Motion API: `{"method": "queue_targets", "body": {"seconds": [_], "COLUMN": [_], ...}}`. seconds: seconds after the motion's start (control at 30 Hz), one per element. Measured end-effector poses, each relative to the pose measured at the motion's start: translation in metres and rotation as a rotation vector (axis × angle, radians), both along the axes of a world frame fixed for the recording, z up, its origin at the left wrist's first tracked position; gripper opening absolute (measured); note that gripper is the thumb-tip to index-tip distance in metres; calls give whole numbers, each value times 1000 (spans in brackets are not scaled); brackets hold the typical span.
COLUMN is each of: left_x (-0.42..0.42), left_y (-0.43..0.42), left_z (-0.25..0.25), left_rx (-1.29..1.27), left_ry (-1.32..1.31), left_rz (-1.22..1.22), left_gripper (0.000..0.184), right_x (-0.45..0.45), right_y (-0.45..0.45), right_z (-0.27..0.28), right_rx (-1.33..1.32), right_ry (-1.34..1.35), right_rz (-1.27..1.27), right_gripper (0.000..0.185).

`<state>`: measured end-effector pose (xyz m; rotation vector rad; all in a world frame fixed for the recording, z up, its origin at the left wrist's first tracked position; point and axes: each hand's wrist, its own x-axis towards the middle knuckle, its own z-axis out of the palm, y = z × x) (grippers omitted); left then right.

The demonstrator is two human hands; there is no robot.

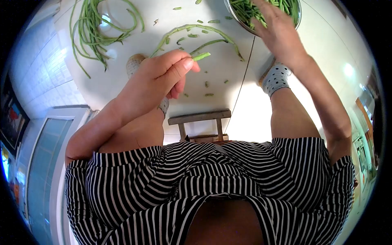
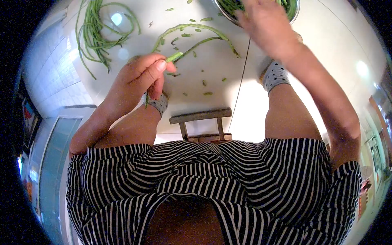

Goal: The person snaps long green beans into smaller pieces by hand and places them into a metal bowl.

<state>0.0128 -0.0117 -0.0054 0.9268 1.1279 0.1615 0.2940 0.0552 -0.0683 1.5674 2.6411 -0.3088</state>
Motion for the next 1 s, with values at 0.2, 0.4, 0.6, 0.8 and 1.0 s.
{"method": "queue_targets", "body": {"seconds": [0.2,0.4,0.6,0.8,1.0], "left_x": [7,-3,3,6,5], "left_y": [6,-4,3,7,12], "left_z": [5,-8,5,6,5], "left_rx": [-71,73,-17,8,78], "left_ry": [-26,1,22,-8,-64], "left_rz": [-108,-18,-157,-179,-143], "left_gripper": [32,27,24,23,22], "right_x": [-40,-29,-41,-40,-36], "right_y": [-32,-19,-37,-28,-14], "right_z": [32,41,29,44,64], "right_rx": [-578,-643,-372,-560,-801], "right_ry": [840,585,752,607,972], "right_rz": [225,12,331,331,-305], "right_gripper": [22,16,14,15,26]}}
